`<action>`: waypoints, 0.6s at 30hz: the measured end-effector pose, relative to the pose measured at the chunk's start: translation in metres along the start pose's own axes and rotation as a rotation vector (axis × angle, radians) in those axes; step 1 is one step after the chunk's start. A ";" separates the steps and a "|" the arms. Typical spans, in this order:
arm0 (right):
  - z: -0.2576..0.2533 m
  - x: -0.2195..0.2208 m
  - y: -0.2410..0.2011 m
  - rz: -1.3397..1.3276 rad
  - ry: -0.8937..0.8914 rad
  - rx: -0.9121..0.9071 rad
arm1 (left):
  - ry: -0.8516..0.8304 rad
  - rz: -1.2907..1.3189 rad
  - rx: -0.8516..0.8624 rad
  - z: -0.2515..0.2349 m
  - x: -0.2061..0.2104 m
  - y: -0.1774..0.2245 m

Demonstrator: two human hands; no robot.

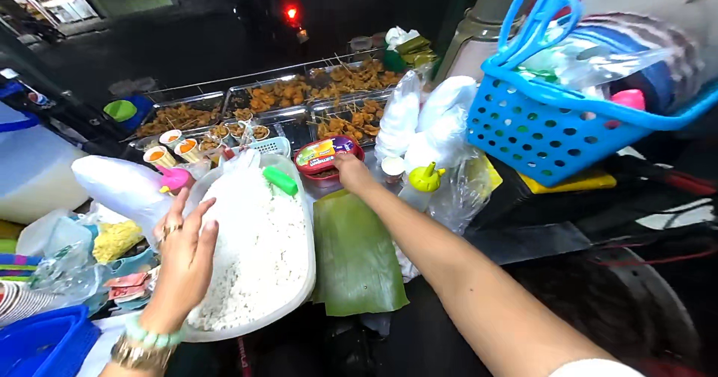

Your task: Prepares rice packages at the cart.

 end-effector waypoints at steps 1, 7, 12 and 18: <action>-0.013 0.005 0.004 0.061 -0.065 0.008 | 0.019 -0.039 0.028 0.020 -0.007 0.001; -0.047 0.029 0.037 0.312 -0.304 0.096 | 0.057 -0.183 0.099 0.111 0.000 -0.024; -0.044 0.030 0.031 0.389 -0.286 -0.007 | 0.150 -0.249 0.149 0.122 0.017 -0.027; -0.042 0.002 0.013 0.408 -0.125 0.002 | 0.158 -0.221 0.146 0.121 0.018 -0.027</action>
Point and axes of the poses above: each hand's wrist, its own z-axis away from the middle knuckle, its own x-axis out of the palm, y = z × x, the point moved 9 cm from there along -z, towards the middle knuckle, and after that the axes turned 2 degrees about -z, right-handed, at the moved point
